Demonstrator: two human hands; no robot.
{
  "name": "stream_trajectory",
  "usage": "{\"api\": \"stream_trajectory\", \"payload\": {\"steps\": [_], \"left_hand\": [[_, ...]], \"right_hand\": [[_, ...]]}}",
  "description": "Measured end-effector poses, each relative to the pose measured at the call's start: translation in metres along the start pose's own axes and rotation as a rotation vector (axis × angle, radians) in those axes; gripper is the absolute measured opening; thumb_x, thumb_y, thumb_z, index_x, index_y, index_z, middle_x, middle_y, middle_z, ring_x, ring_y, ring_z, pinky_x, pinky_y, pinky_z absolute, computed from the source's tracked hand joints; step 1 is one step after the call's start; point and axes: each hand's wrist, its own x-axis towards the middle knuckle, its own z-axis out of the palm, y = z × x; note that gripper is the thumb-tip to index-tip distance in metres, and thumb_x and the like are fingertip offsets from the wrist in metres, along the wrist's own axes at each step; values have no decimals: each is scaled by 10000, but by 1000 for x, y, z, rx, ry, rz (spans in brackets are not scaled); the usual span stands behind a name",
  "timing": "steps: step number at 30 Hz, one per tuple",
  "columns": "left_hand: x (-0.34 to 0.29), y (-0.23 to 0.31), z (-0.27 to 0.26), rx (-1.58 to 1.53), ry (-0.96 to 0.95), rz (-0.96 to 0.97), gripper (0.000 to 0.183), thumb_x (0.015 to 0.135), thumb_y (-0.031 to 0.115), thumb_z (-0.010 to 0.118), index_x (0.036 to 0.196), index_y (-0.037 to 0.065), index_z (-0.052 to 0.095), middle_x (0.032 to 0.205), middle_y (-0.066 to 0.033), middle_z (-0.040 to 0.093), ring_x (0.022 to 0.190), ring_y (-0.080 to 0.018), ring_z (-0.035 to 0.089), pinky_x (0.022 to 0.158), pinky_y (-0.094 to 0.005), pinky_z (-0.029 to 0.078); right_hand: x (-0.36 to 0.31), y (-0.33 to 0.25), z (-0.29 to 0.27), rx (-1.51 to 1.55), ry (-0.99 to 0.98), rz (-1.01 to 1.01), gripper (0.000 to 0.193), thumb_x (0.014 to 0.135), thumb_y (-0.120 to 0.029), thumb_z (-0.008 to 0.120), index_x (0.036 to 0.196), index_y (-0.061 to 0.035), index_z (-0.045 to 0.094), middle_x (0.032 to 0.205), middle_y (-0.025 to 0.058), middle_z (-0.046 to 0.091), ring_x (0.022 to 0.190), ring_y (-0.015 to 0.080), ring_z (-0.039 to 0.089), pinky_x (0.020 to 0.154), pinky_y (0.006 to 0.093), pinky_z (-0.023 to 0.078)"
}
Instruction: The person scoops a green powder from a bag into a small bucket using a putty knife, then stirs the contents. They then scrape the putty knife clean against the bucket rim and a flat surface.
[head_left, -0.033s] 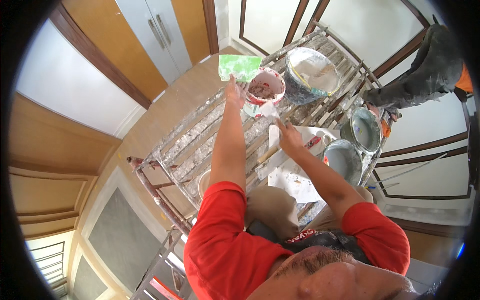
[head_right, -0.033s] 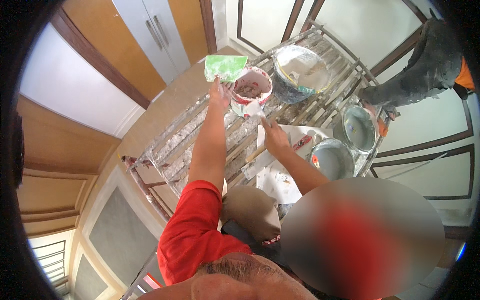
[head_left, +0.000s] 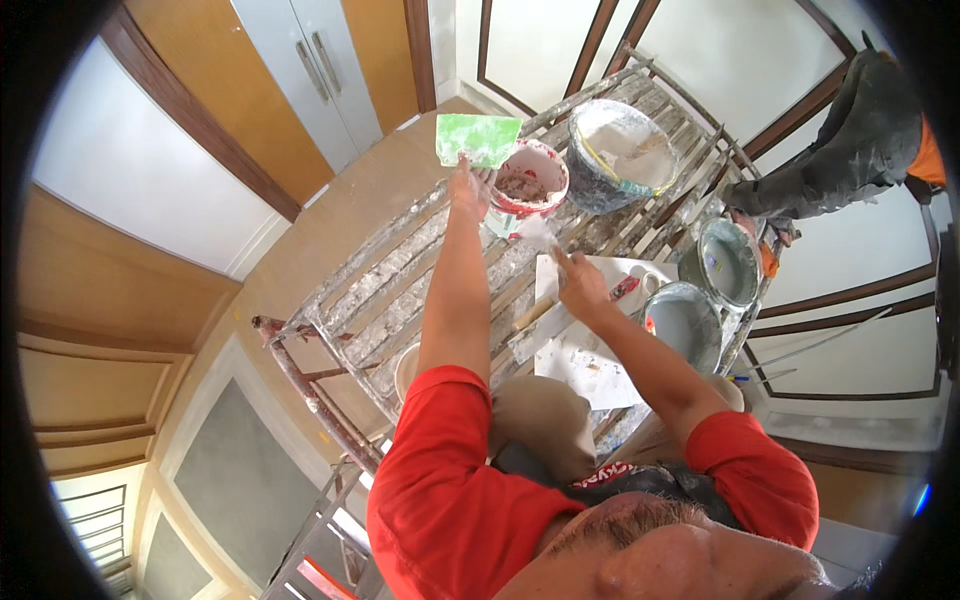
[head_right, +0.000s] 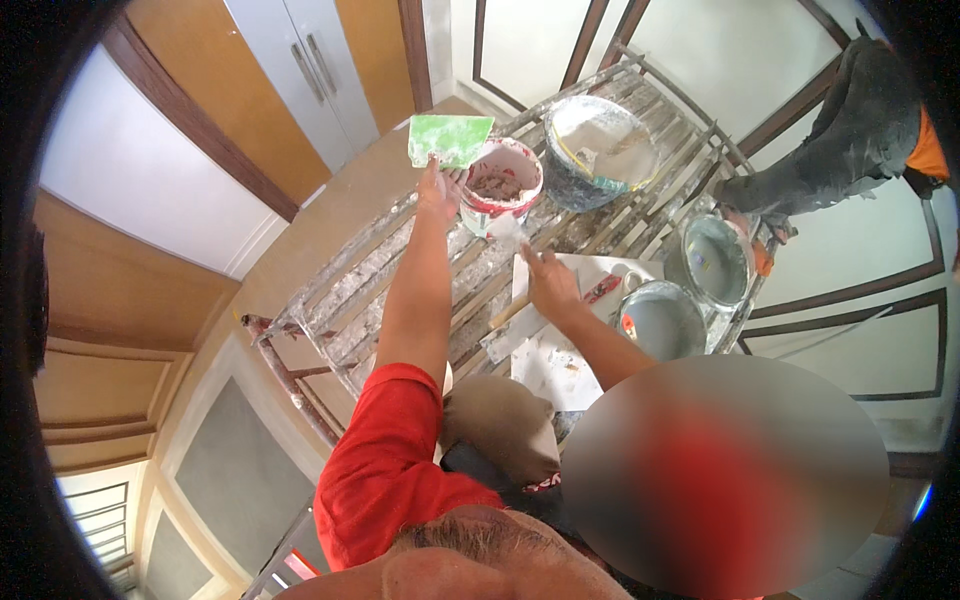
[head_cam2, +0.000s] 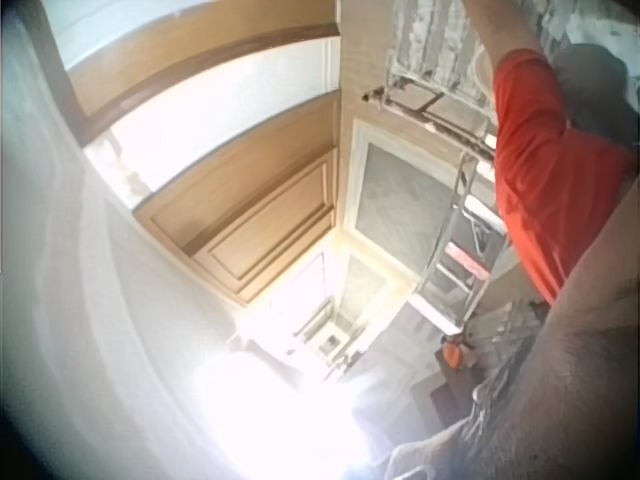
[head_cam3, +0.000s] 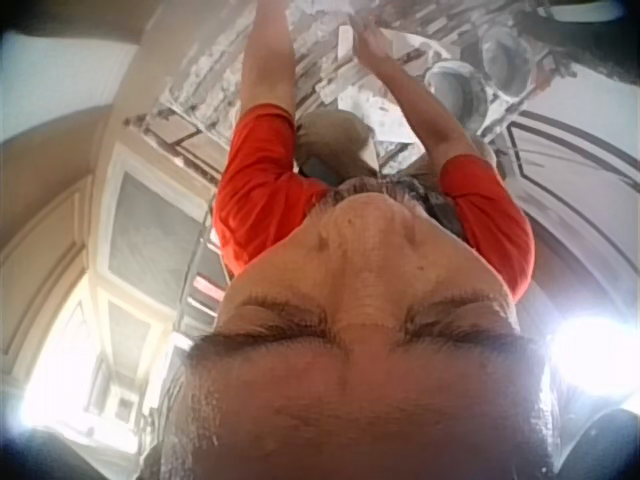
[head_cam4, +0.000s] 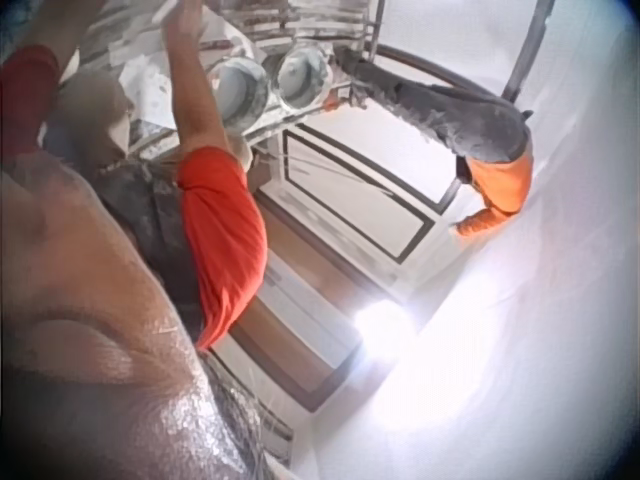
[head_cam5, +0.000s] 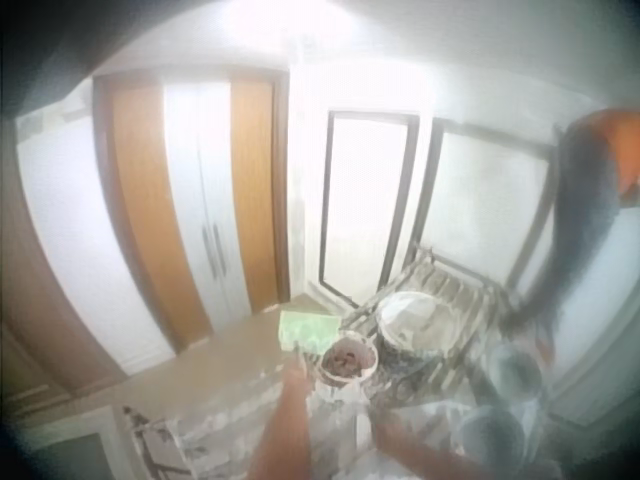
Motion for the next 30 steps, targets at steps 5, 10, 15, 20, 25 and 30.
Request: {"api": "stream_trajectory", "payload": {"steps": [5,10,15,20,25,30], "left_hand": [[4,-2,5,6,-8,-3,787,1047,465,466,1559,-19,115,1617,-273,156,1497,-404,213,1241,-479,212],[4,0,9,4,18,-17,767,1050,466,461,1554,-17,144,1611,-261,193,1486,-392,247,1236,-475,225],[3,-4,29,-14,-14,17,749,1051,450,473,1553,-12,164,1606,-255,216,1484,-389,256,1236,-473,231],[-2,-2,20,-17,12,12,743,1051,426,483,1553,-22,168,1601,-245,246,1484,-386,262,1237,-472,236],[1,-2,12,-12,39,28,690,1053,415,487,1532,-12,233,1561,-219,327,1434,-352,358,1212,-463,293],[2,11,10,74,28,94,526,1061,381,485,1433,23,386,1385,-152,530,1262,-309,542,1090,-463,443]], "right_hand": [[13,-4,-10,663,89,-1,378,945,-205,611,1293,-55,612,876,223,662,738,350,652,674,453,516],[68,-23,5,847,70,369,349,965,-276,614,1167,6,659,741,148,637,659,219,611,616,372,473],[100,3,30,530,163,262,354,985,-297,605,1117,25,671,682,123,605,536,173,562,548,381,467],[58,19,33,536,-70,324,396,981,-340,610,1146,15,672,715,122,630,527,167,573,514,359,475],[22,-16,-19,773,-185,513,386,995,-380,611,1109,-13,649,697,28,597,522,119,526,465,305,426],[22,-39,-22,988,-29,429,367,1012,-379,597,1130,-33,632,789,23,621,579,94,538,482,284,427]]}}
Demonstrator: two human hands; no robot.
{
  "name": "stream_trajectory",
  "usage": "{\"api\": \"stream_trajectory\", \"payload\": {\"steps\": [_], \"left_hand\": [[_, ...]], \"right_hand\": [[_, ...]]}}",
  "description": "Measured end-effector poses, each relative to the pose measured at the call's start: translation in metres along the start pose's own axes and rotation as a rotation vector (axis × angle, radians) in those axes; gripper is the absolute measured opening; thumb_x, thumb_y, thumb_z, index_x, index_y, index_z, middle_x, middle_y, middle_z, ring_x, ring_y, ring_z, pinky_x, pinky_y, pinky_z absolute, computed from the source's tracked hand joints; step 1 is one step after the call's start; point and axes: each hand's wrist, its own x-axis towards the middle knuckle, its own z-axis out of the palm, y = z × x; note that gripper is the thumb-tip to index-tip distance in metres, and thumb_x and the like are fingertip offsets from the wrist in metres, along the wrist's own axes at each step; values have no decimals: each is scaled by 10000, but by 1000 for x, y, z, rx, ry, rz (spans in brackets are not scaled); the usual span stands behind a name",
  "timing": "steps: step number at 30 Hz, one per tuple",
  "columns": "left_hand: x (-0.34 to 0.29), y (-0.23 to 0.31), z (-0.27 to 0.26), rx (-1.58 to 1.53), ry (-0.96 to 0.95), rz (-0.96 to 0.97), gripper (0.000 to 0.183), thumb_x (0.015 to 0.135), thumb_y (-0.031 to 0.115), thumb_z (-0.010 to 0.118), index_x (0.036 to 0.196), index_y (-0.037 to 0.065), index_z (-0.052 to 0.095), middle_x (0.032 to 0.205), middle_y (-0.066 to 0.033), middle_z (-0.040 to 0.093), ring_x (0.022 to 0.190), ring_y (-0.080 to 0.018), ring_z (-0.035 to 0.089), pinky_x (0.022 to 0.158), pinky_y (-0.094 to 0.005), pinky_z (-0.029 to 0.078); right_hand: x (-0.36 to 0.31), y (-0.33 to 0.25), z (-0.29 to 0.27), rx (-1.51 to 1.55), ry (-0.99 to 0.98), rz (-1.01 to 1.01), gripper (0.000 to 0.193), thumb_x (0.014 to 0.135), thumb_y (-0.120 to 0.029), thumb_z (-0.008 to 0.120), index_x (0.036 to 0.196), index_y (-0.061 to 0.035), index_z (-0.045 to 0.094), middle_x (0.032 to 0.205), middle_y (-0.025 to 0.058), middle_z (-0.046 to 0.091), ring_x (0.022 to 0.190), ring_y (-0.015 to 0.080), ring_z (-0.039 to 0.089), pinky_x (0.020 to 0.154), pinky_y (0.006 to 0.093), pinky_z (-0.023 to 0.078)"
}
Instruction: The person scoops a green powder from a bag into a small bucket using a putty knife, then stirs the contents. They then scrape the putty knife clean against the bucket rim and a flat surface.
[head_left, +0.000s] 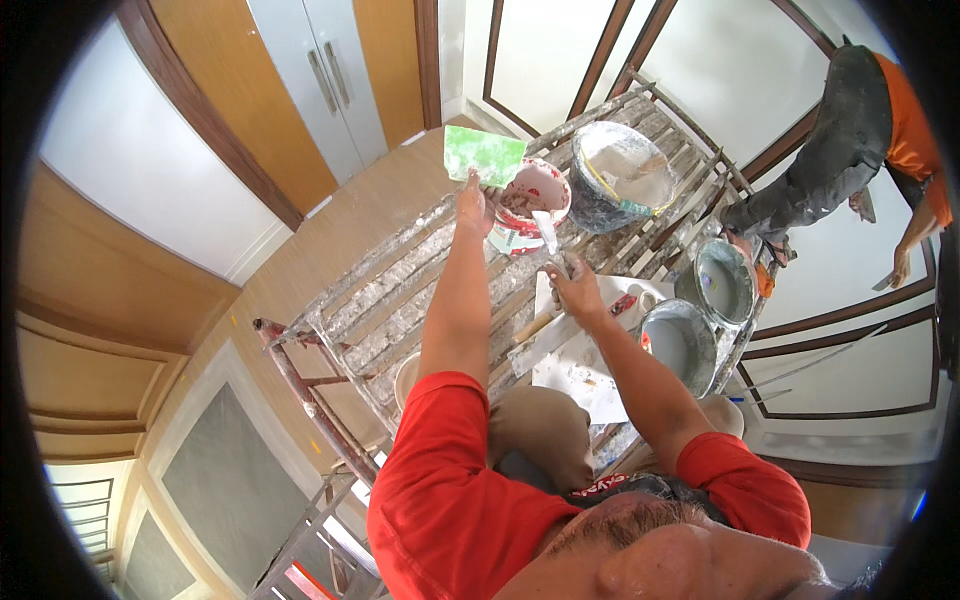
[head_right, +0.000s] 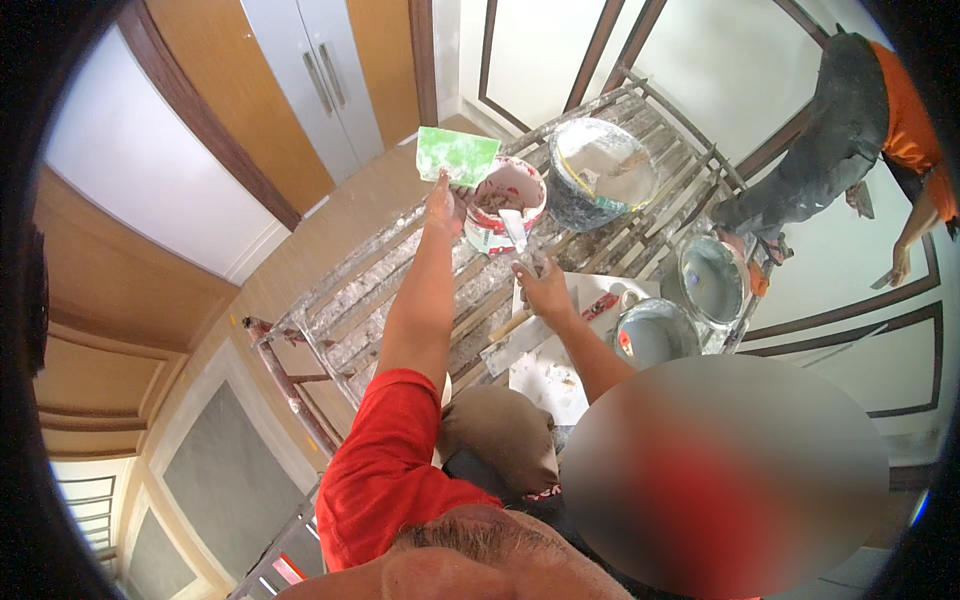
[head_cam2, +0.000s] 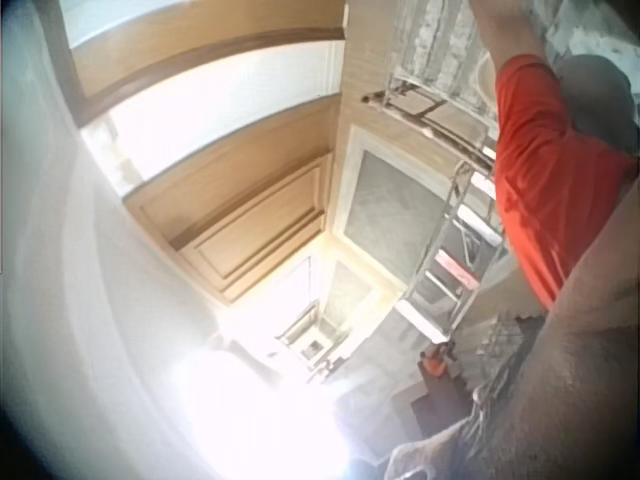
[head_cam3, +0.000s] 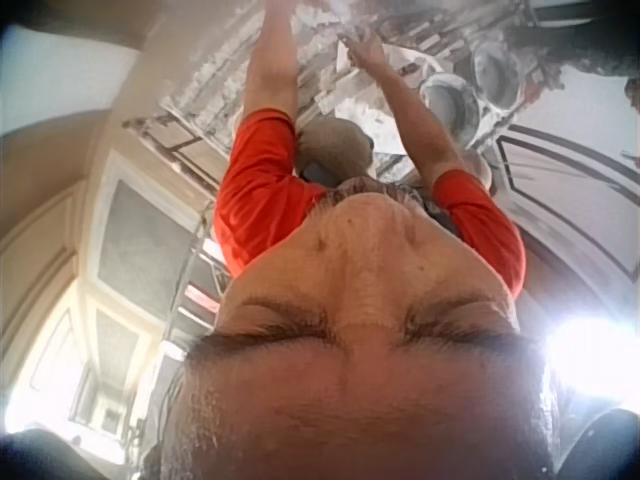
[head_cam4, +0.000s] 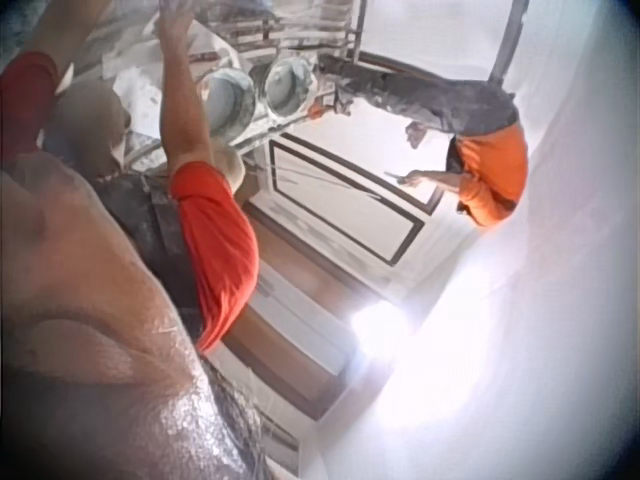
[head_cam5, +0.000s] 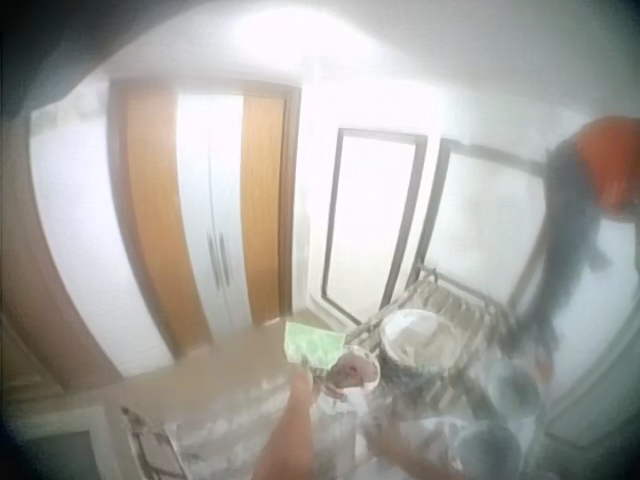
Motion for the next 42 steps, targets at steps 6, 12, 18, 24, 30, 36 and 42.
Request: {"api": "stream_trajectory", "payload": {"steps": [6,12,18,24,30,36,42], "left_hand": [[-65,9,12,-118,-211,82,523,1044,330,530,1440,35,360,1424,-170,487,1284,-361,512,1106,-595,419],[-139,9,20,-63,-151,243,458,1034,164,557,1414,-2,362,1378,-204,533,1259,-369,558,1053,-545,487],[-172,7,7,265,-165,297,366,1030,160,579,1331,-30,494,1246,-145,625,1118,-265,635,980,-434,529],[-208,14,31,735,-160,363,251,1016,114,596,1207,-47,614,1115,-117,701,970,-171,663,875,-332,549],[-196,9,24,846,-224,388,303,999,175,648,1199,-51,624,1048,-87,723,945,-153,678,825,-309,540],[-202,-7,-1,1260,-236,765,514,876,-59,591,1371,76,589,1258,-273,621,1158,-392,618,964,-389,490],[-213,-5,-6,753,-217,600,943,771,-55,664,1580,80,200,1608,-232,259,1470,-367,306,1194,-431,265]], "right_hand": [[-23,8,-32,141,78,-26,314,1021,-214,589,1265,-19,617,792,-19,575,637,47,490,560,241,412],[-46,-44,-12,-488,244,-771,445,960,-161,635,1401,-139,578,942,159,651,753,307,638,696,415,511],[-71,-92,9,-718,112,-618,438,907,-115,631,1345,-128,615,1105,227,653,896,405,671,791,467,548],[-38,-103,-11,-712,172,-748,426,872,-109,658,1297,-87,648,1058,230,689,890,395,690,774,454,557],[-6,-105,-33,-606,375,-634,406,919,-119,631,1320,-60,632,908,211,704,821,393,680,766,435,558],[-48,-112,-2,434,-4,-35,451,918,-190,733,1311,-9,605,988,55,708,788,109,647,638,264,516],[-48,-116,0,715,78,-182,380,863,-5,707,1232,-29,620,1011,22,700,702,71,605,499,224,428]]}}
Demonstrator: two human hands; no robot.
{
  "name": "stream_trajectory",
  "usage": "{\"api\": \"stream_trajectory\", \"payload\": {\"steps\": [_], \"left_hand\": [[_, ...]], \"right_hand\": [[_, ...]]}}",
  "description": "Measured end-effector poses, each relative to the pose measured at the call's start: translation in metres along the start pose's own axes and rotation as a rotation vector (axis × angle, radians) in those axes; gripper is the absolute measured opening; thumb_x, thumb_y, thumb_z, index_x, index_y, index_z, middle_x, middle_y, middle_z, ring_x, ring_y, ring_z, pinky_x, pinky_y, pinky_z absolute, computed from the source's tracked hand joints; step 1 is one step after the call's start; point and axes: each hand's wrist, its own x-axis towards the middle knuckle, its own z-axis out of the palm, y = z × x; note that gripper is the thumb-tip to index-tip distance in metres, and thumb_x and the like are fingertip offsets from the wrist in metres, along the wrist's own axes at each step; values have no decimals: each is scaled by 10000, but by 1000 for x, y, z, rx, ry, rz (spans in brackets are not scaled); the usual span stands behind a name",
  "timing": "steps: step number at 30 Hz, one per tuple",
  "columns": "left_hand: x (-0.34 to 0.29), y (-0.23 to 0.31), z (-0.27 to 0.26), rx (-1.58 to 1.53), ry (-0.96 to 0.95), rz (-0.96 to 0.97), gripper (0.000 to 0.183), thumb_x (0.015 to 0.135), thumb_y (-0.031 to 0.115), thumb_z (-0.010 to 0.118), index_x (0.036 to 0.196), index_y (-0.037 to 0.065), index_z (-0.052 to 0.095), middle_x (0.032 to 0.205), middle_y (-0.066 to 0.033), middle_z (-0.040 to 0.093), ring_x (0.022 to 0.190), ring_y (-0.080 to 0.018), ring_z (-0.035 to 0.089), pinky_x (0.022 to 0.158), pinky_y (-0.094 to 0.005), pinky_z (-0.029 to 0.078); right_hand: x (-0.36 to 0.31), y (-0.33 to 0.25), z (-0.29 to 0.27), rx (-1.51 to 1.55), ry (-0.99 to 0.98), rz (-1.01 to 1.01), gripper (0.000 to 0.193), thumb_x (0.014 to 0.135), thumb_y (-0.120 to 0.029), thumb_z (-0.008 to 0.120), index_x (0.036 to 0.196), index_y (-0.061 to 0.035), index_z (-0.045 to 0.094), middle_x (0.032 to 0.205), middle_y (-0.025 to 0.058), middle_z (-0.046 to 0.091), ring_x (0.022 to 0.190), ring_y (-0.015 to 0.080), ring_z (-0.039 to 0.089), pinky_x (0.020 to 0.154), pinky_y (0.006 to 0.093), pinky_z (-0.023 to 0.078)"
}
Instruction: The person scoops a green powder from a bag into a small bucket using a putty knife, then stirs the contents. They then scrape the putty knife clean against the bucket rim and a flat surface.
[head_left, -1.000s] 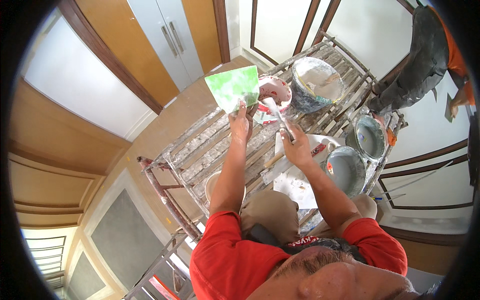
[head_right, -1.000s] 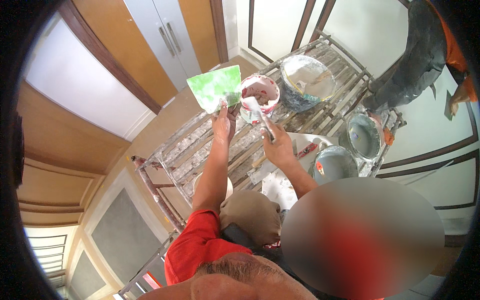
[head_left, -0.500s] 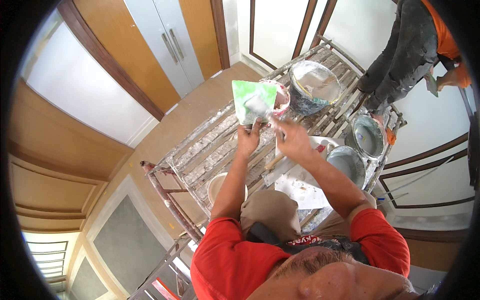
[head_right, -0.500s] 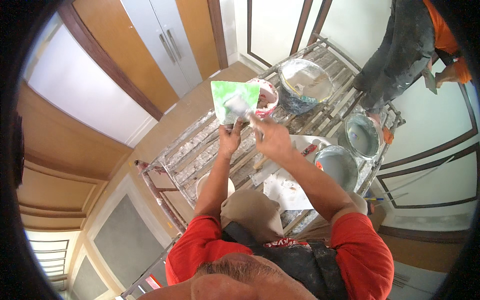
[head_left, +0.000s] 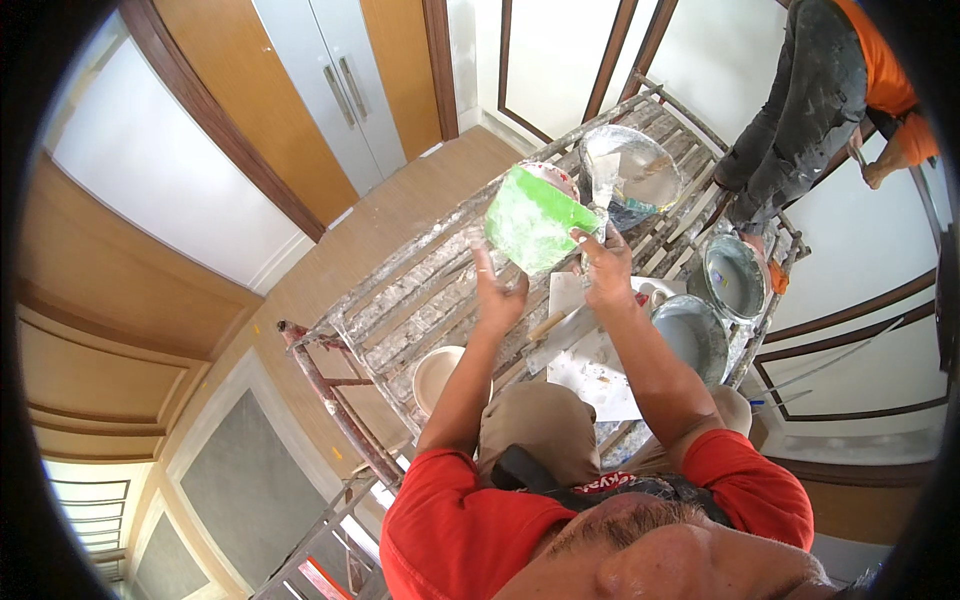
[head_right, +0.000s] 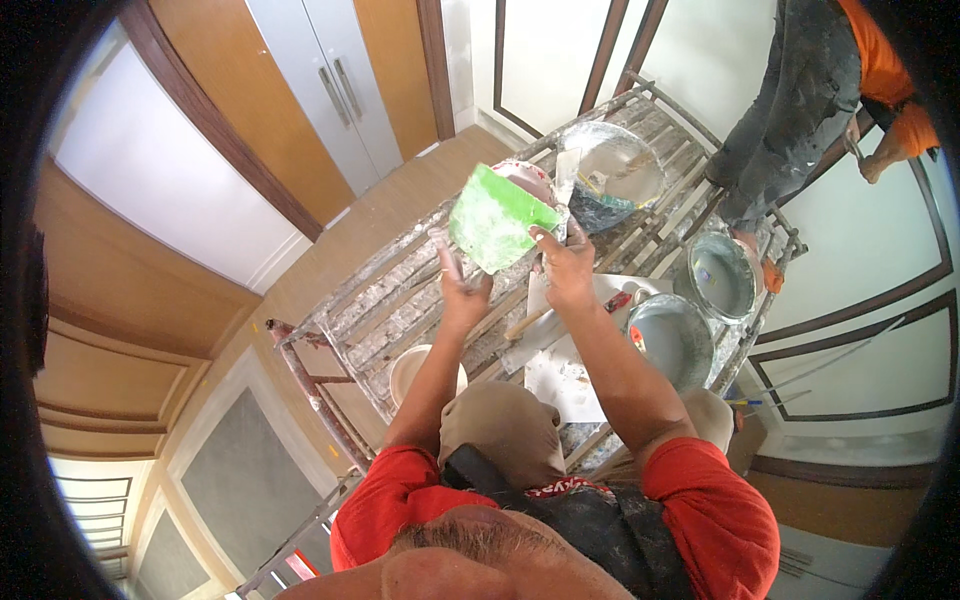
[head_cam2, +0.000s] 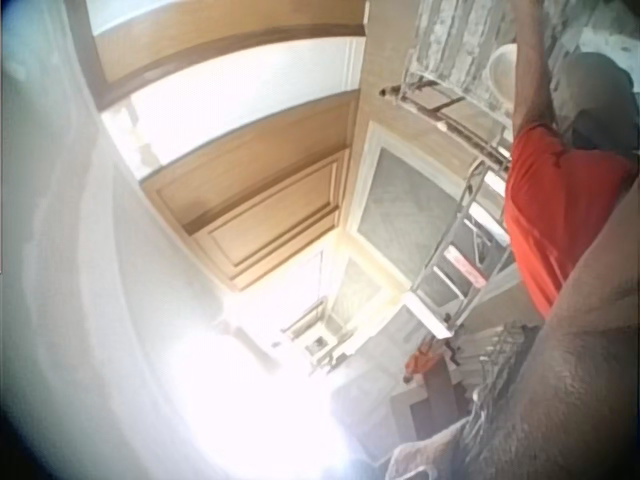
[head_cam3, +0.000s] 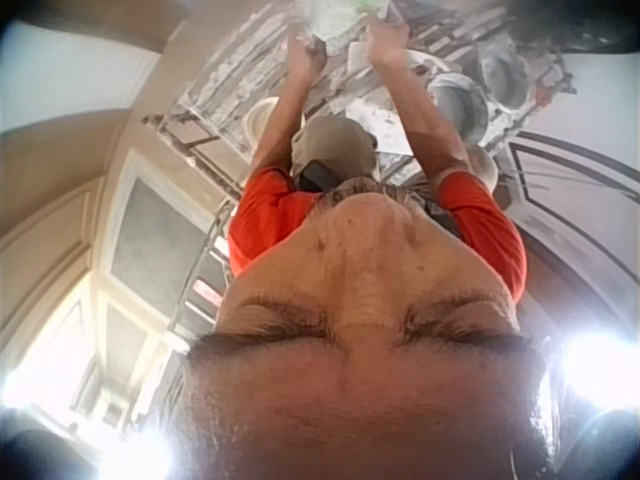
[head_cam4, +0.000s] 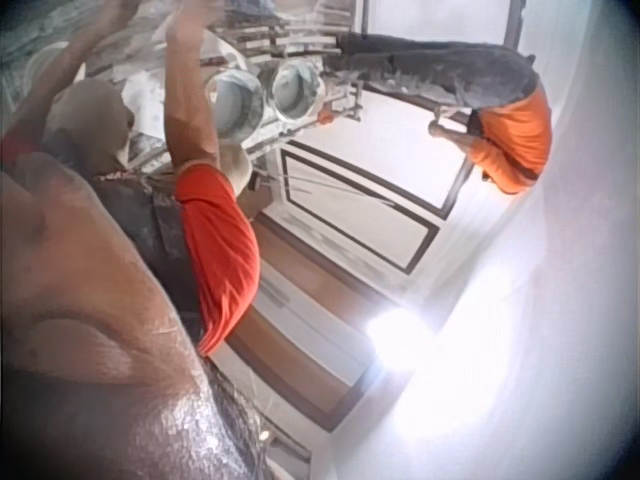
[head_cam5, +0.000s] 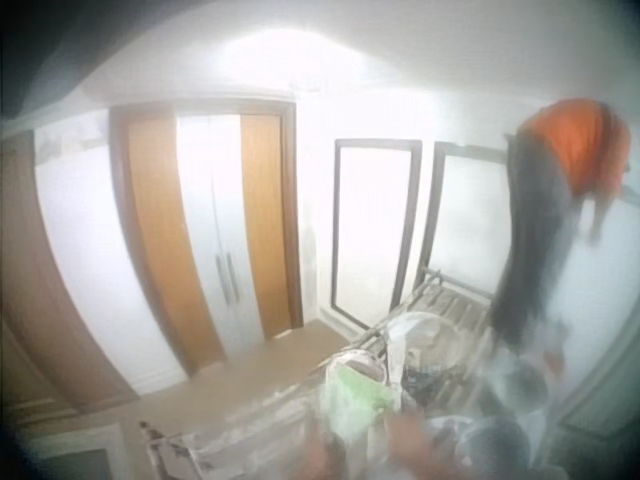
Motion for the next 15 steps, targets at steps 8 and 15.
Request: {"api": "stream_trajectory", "payload": {"steps": [8,15], "left_hand": [[12,47,10,-869,125,-668,618,950,179,699,1488,126,400,1376,-102,555,1276,-249,533,1106,-439,389],[33,20,-20,-252,306,-210,425,996,189,656,1332,-39,527,1230,-91,630,1098,-173,580,965,-341,459]], "right_hand": [[5,19,-21,-468,-73,-83,454,930,-109,691,1352,-1,564,1137,67,694,881,194,660,691,335,531],[-26,14,-35,-1174,-304,-638,440,916,-131,630,1355,-130,615,1040,251,664,878,437,658,781,462,537]]}}
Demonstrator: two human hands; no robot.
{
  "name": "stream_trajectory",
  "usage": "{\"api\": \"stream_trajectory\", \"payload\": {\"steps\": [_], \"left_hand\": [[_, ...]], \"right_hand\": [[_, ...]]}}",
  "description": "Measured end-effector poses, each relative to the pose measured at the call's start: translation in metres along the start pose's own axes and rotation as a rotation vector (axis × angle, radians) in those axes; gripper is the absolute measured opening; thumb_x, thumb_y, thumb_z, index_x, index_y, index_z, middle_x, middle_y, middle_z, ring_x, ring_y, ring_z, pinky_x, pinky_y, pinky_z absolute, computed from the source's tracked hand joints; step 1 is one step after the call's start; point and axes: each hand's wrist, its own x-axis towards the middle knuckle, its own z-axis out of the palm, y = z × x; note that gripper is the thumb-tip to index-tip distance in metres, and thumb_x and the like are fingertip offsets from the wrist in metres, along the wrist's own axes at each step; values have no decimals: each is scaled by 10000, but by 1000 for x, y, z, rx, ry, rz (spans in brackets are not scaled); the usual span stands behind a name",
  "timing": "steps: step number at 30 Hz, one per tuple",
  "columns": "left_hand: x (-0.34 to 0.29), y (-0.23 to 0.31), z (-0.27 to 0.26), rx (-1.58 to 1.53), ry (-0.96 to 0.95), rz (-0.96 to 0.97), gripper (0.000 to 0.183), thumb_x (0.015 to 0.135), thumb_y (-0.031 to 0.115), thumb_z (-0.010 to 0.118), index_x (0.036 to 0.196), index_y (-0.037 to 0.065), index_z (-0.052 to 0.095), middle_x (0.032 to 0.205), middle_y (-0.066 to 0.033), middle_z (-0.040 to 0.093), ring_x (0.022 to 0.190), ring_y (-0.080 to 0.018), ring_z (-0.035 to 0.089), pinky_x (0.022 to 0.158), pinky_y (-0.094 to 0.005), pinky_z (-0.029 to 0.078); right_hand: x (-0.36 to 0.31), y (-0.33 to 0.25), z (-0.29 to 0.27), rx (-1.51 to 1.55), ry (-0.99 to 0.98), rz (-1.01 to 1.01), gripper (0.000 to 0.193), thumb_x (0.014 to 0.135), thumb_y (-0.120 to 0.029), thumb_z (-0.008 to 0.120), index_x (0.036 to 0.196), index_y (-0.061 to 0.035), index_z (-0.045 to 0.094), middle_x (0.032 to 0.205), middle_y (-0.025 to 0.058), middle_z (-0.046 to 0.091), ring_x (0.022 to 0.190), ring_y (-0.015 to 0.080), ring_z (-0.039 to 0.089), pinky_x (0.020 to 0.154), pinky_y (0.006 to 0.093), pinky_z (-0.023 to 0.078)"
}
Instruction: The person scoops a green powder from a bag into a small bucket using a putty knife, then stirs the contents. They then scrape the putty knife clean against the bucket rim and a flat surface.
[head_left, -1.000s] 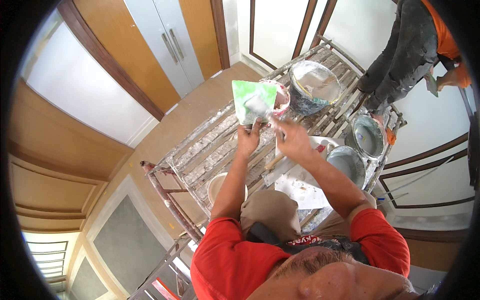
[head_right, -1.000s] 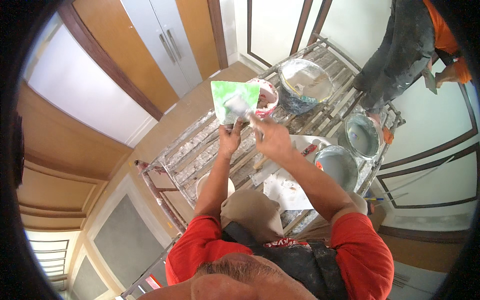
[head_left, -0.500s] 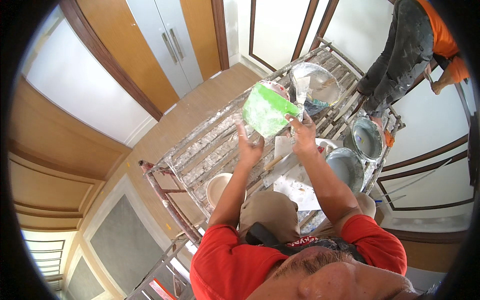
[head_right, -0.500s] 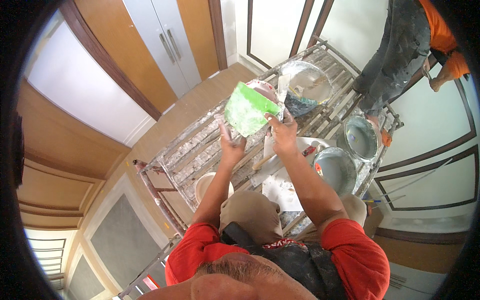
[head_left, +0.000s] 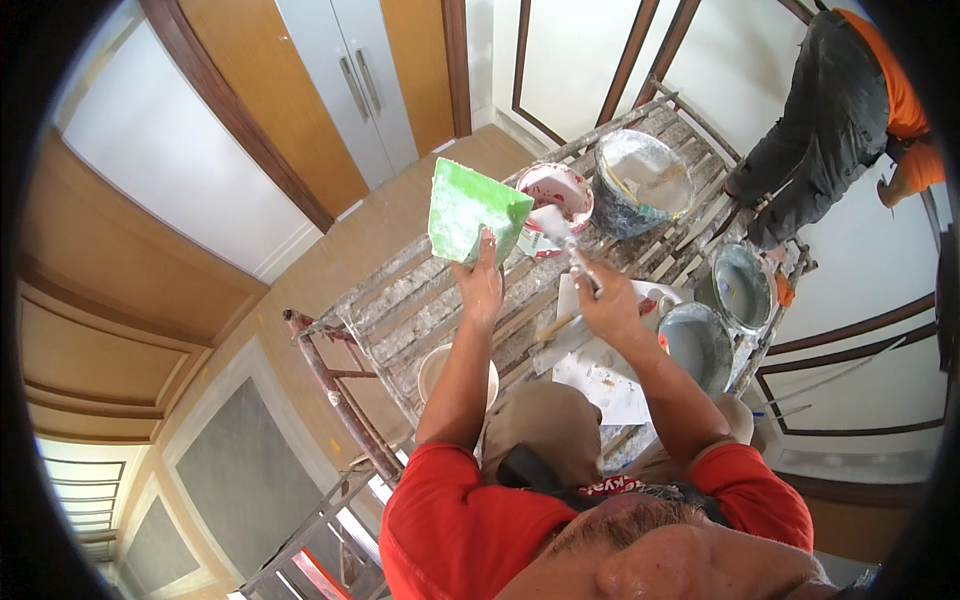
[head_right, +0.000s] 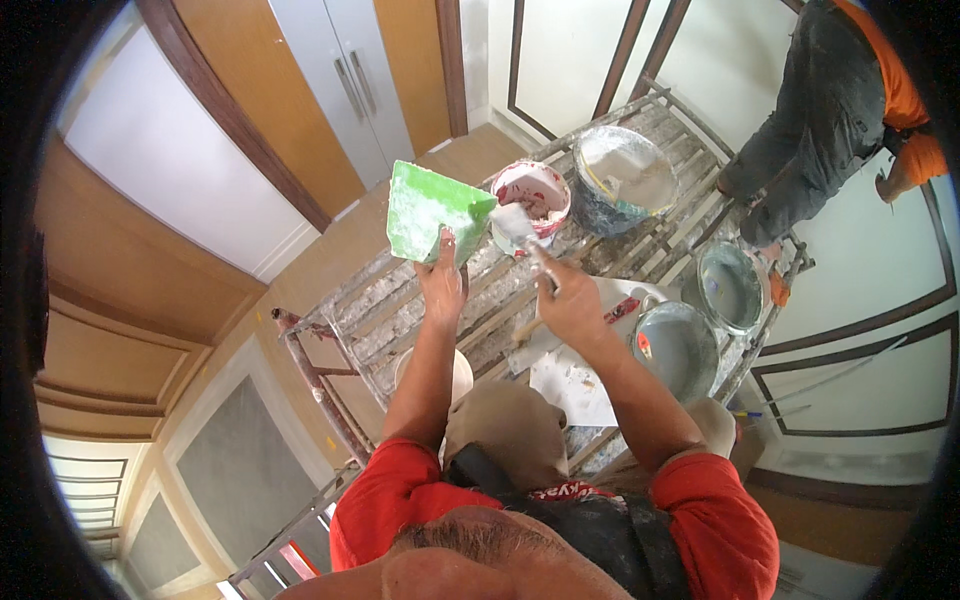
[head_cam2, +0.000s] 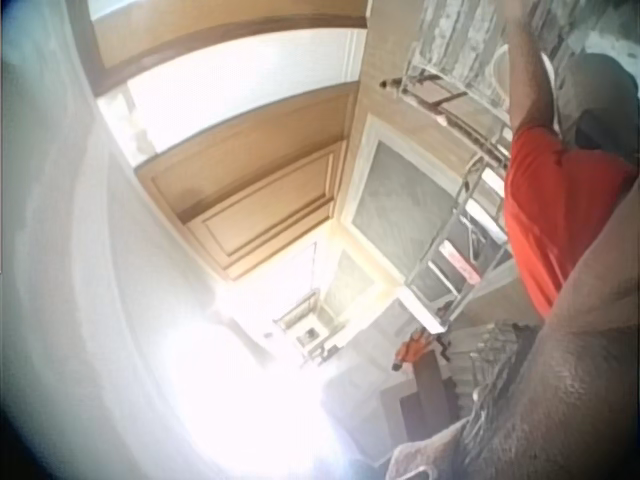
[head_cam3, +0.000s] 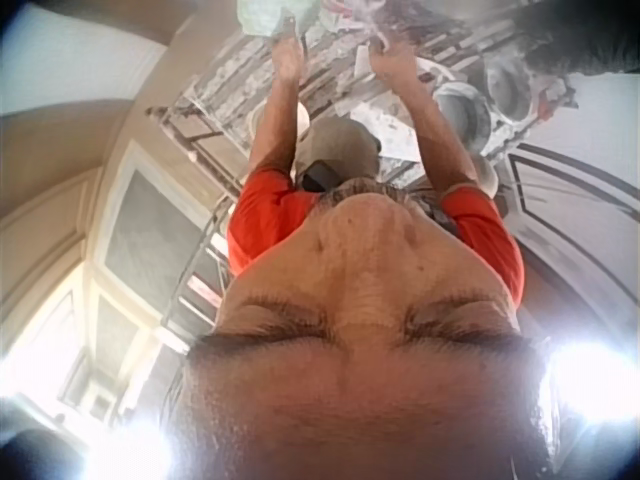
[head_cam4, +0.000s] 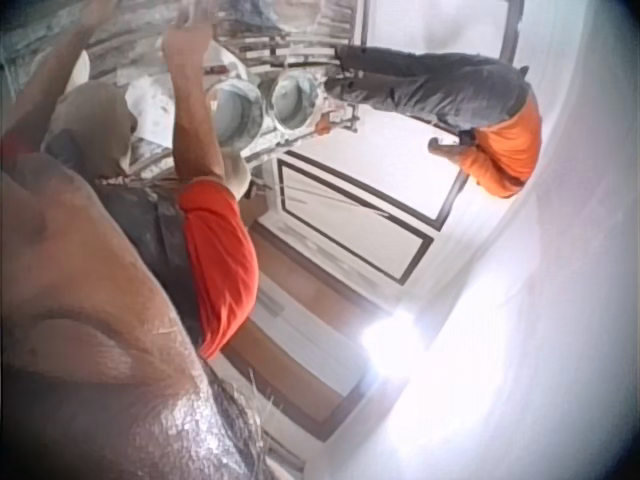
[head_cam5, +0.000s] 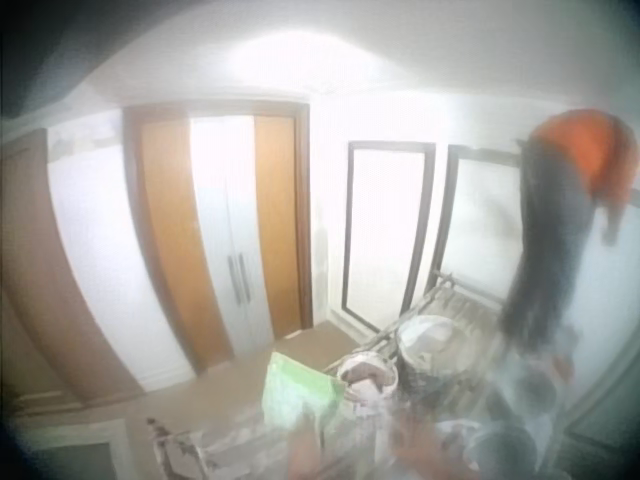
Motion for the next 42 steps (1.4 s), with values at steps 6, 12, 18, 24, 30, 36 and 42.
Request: {"api": "stream_trajectory", "payload": {"steps": [6,12,18,24,30,36,42], "left_hand": [[-20,19,16,99,-24,66,387,965,178,700,1264,-43,588,1189,-96,651,1083,-172,584,971,-328,456],[-26,7,14,-21,157,-119,443,949,188,724,1293,-37,559,1192,-107,663,1053,-182,617,940,-324,485],[-37,15,18,139,-193,-99,400,951,182,714,1267,-32,595,1169,-94,682,1056,-182,626,941,-327,490],[-49,9,14,72,-166,-85,401,949,187,717,1269,-24,599,1144,-85,702,1026,-184,653,912,-326,508],[-44,30,13,229,-387,-191,373,927,146,738,1239,-13,608,1150,-81,699,1040,-171,649,901,-319,515],[-35,20,-2,-373,-218,-317,457,893,41,731,1314,23,553,1217,-97,668,1100,-208,650,934,-377,553],[-24,27,-15,-622,-288,-456,457,914,35,688,1336,24,512,1207,-100,659,1069,-235,681,929,-403,586]], "right_hand": [[22,-21,3,-155,11,35,403,913,-132,647,1315,-131,650,919,215,655,806,396,659,726,465,526],[20,-20,-16,-248,-29,-75,427,899,-159,653,1325,-182,640,832,192,605,705,384,649,632,470,532],[15,-32,-28,-370,-79,-86,456,891,-158,662,1345,-194,625,827,172,597,676,369,642,604,459,537],[52,-49,-41,-336,-31,-121,468,896,-149,654,1361,-188,615,856,158,606,693,358,646,630,453,539],[43,-36,-42,-316,-61,-117,510,915,-109,623,1417,-181,569,926,150,674,758,308,673,675,433,555],[63,-17,-97,459,-377,382,417,1001,-185,595,1369,9,563,981,122,723,722,160,668,592,322,520],[-4,-14,-117,740,-602,568,423,1002,-178,614,1365,34,568,893,78,703,621,90,599,548,250,483]]}}
